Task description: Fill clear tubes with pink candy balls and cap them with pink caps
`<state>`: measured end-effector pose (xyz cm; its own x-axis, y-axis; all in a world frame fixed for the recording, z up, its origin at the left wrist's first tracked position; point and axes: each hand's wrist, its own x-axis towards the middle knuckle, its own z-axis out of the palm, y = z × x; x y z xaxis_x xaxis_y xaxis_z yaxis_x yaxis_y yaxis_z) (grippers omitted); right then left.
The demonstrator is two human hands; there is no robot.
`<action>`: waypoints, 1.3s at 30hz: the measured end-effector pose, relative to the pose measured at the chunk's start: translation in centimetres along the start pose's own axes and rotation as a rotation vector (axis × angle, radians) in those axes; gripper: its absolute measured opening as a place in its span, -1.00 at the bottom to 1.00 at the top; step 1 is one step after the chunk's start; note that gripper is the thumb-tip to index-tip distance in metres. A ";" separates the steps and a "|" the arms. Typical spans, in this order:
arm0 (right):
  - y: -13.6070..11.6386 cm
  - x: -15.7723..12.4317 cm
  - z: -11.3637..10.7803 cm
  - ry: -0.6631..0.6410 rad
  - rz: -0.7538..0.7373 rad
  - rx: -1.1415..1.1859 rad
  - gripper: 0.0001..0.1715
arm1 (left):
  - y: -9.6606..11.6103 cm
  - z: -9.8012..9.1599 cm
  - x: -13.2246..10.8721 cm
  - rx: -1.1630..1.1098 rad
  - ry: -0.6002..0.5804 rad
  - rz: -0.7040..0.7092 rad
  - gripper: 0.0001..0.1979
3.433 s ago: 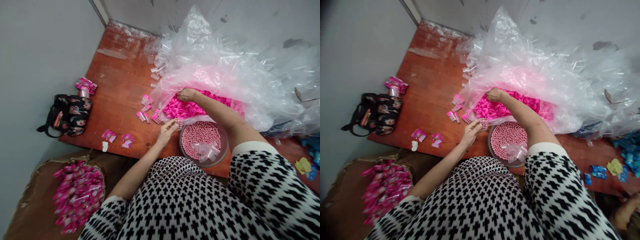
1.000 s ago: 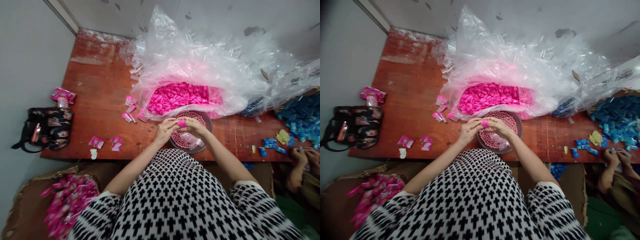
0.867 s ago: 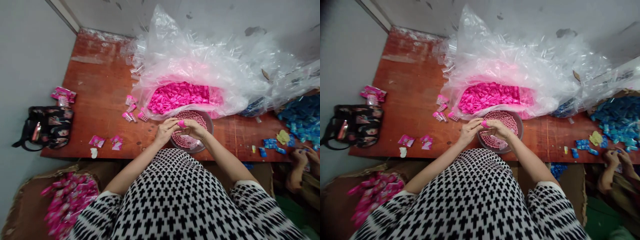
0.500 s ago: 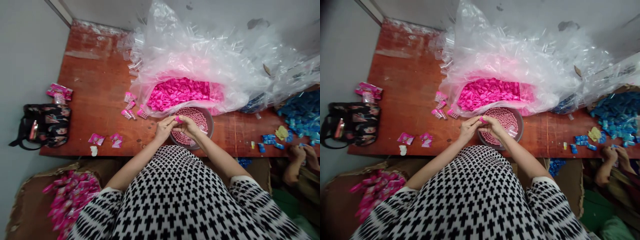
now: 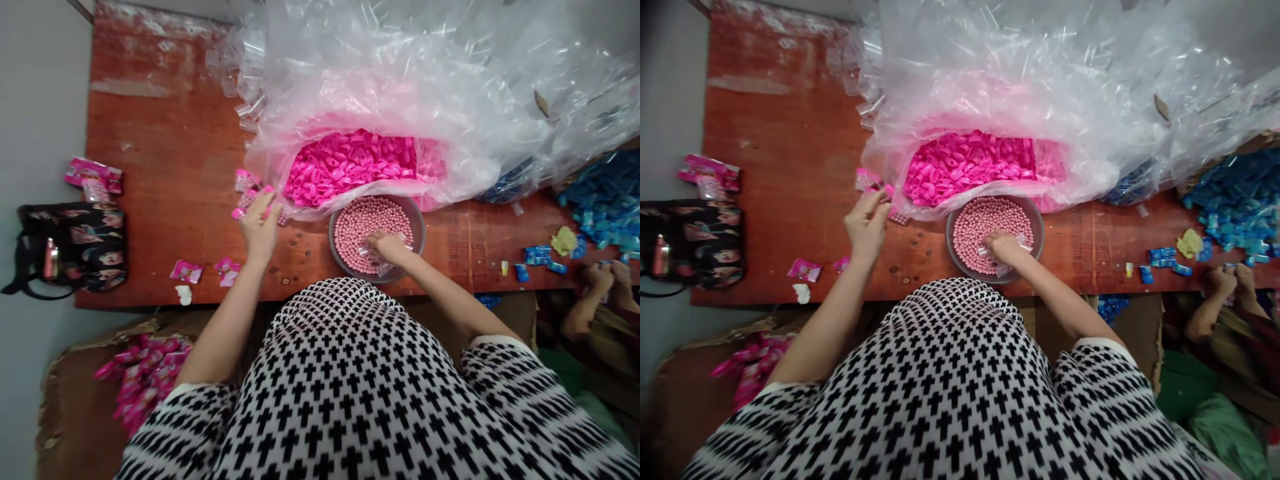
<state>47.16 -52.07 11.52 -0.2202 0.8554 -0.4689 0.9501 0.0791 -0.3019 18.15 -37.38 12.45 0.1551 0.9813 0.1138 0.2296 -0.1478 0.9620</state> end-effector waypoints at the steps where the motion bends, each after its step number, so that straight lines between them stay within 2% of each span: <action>1: -0.4 0.1 0.3 -0.017 -0.021 -0.061 -0.70 | 0.3 1.1 -1.1 0.015 -0.020 -0.003 -0.66; 4: -0.5 0.3 0.5 -0.023 -0.018 -0.081 -0.74 | 1.4 5.1 -4.3 0.052 -0.194 -0.019 -0.71; 6: 0.0 0.4 0.6 0.029 0.048 0.063 -0.82 | 2.0 7.5 -6.0 0.059 -0.329 -0.054 -0.74; 8: 0.4 0.3 0.8 0.155 0.155 0.372 -0.84 | 2.2 9.4 -7.1 0.075 -0.438 -0.115 -0.75; 11: -0.1 0.0 1.3 0.341 0.259 1.042 -0.68 | 2.5 11.3 -7.7 0.069 -0.537 -0.189 -0.73; 13: -1.0 -0.3 1.5 0.358 0.253 1.379 -0.59 | 2.6 12.1 -7.7 0.030 -0.546 -0.186 -0.72; 14: -1.5 -0.5 1.4 0.358 0.236 1.455 -0.57 | 2.7 12.3 -7.7 0.007 -0.536 -0.176 -0.73; 16: -2.2 -0.8 0.9 0.418 0.195 1.399 -0.56 | 2.8 12.4 -7.4 -0.020 -0.514 -0.158 -0.75; 19: -1.9 -1.1 -0.8 0.493 0.056 0.960 -0.56 | 2.7 12.4 -6.8 -0.020 -0.549 -0.090 -0.77; 21: -1.1 -0.9 -2.2 0.410 -0.067 0.617 -0.65 | 2.5 12.4 -6.5 -0.002 -0.597 -0.034 -0.78; 23: 0.1 -0.2 -3.2 0.285 -0.140 0.313 -0.71 | 2.2 12.4 -6.3 0.022 -0.582 -0.029 -0.75; 26: 2.1 1.6 -3.5 0.171 -0.096 -0.058 -0.67 | 1.6 12.1 -6.0 0.049 -0.489 -0.087 -0.69; 28: 3.0 3.1 -2.7 0.129 -0.027 -0.193 -0.65 | 1.3 11.5 -5.8 0.069 -0.457 -0.112 -0.72; 30: 3.1 4.6 -1.2 0.077 0.002 -0.200 -0.65 | 1.1 10.6 -5.6 0.099 -0.433 -0.118 -0.75; 34: 1.4 6.9 1.9 0.055 -0.002 0.121 -0.74 | 0.9 9.2 -5.5 0.143 -0.360 -0.121 -0.77; 37: 0.6 6.9 3.1 0.114 0.057 0.288 -0.75 | 0.6 9.1 -5.7 0.161 -0.332 -0.115 -0.76; 39: 0.4 6.1 3.1 0.214 0.100 0.533 -0.77 | 0.5 9.5 -5.8 0.168 -0.355 -0.106 -0.74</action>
<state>45.55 -48.37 5.94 -0.0327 0.9343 -0.3549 0.7095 -0.2284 -0.6666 26.44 -44.27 9.89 0.4373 0.8932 -0.1044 0.4110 -0.0952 0.9067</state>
